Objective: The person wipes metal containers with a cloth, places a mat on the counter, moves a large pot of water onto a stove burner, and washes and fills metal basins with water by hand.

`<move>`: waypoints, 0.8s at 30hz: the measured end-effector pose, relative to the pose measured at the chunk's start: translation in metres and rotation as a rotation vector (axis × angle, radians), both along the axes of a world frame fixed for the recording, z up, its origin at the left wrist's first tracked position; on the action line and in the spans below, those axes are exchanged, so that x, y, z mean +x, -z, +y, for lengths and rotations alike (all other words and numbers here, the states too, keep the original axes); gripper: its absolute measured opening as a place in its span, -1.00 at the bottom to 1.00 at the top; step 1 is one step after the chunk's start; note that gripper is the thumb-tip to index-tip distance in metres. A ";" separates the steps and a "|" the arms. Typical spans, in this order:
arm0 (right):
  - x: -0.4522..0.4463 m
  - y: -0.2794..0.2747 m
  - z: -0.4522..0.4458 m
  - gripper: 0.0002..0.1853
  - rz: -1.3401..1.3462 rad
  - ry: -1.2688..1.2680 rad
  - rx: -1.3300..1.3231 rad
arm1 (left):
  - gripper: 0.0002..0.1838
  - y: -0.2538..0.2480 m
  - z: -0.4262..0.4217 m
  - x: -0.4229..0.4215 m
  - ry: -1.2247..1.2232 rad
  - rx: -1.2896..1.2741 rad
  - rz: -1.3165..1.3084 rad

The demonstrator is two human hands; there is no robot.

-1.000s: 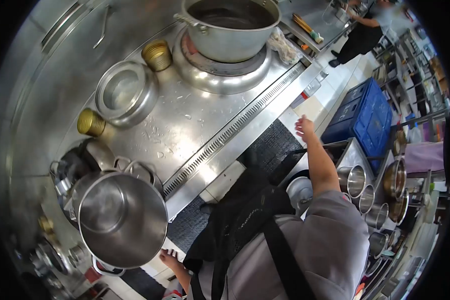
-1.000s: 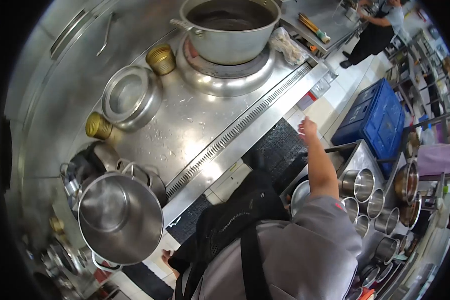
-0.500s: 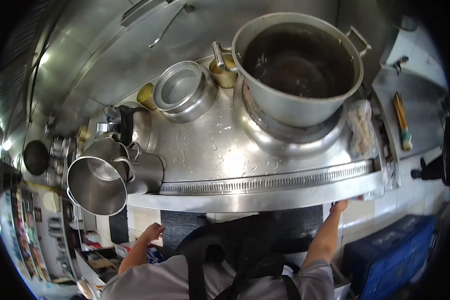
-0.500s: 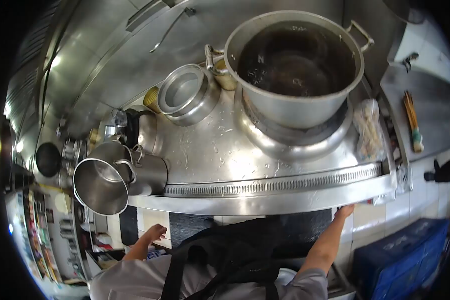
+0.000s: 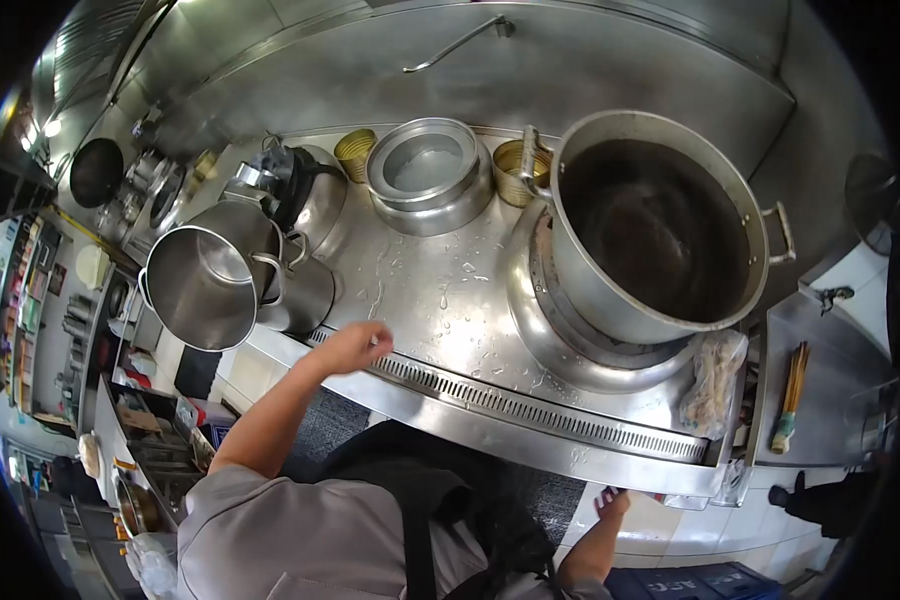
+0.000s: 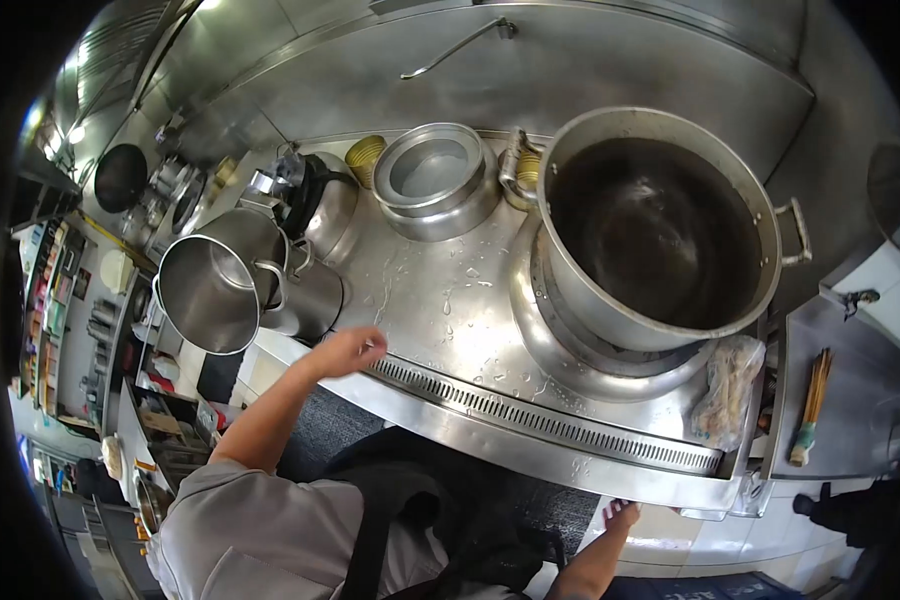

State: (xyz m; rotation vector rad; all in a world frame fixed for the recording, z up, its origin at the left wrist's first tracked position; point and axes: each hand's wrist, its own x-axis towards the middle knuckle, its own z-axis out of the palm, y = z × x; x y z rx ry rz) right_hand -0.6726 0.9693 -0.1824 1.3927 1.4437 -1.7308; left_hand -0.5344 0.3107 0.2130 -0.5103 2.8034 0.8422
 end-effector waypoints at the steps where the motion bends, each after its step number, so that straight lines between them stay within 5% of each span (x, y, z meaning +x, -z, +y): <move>1: 0.016 -0.012 -0.007 -0.61 0.029 -0.137 0.022 | -0.74 -0.024 -0.004 -0.022 -0.055 0.001 0.064; 2: 0.032 -0.023 -0.013 -0.63 0.062 -0.270 0.050 | -0.75 -0.035 -0.017 -0.039 -0.056 -0.018 0.172; 4: 0.068 0.072 0.035 -0.71 0.385 -1.176 -0.101 | -0.76 -0.056 -0.045 -0.071 -0.091 -0.011 0.357; 6: 0.057 -0.113 -0.066 -0.73 -0.302 -1.129 -0.023 | -0.75 -0.071 -0.076 -0.110 -0.164 0.094 0.478; 8: 0.046 -0.258 -0.165 -0.73 -0.303 -1.401 0.122 | -0.75 -0.083 -0.107 -0.157 -0.172 0.284 0.585; 10: 0.032 -0.288 -0.208 -0.74 -0.325 -1.404 0.101 | -0.74 -0.095 -0.137 -0.217 -0.084 0.460 0.685; 12: 0.004 -0.353 -0.282 -0.69 0.054 -1.566 -0.031 | -0.72 -0.110 -0.167 -0.281 0.008 0.689 0.699; 16: -0.052 -0.428 -0.460 -0.68 0.857 -1.818 0.432 | -0.67 -0.108 -0.218 -0.369 -0.052 0.954 0.809; 17: -0.061 -0.443 -0.506 -0.73 1.043 -1.682 0.389 | -0.67 -0.109 -0.231 -0.379 -0.103 0.977 0.840; 24: -0.202 -0.399 -0.755 -0.76 1.703 -1.681 0.558 | -0.66 -0.109 -0.327 -0.403 -0.438 0.770 1.035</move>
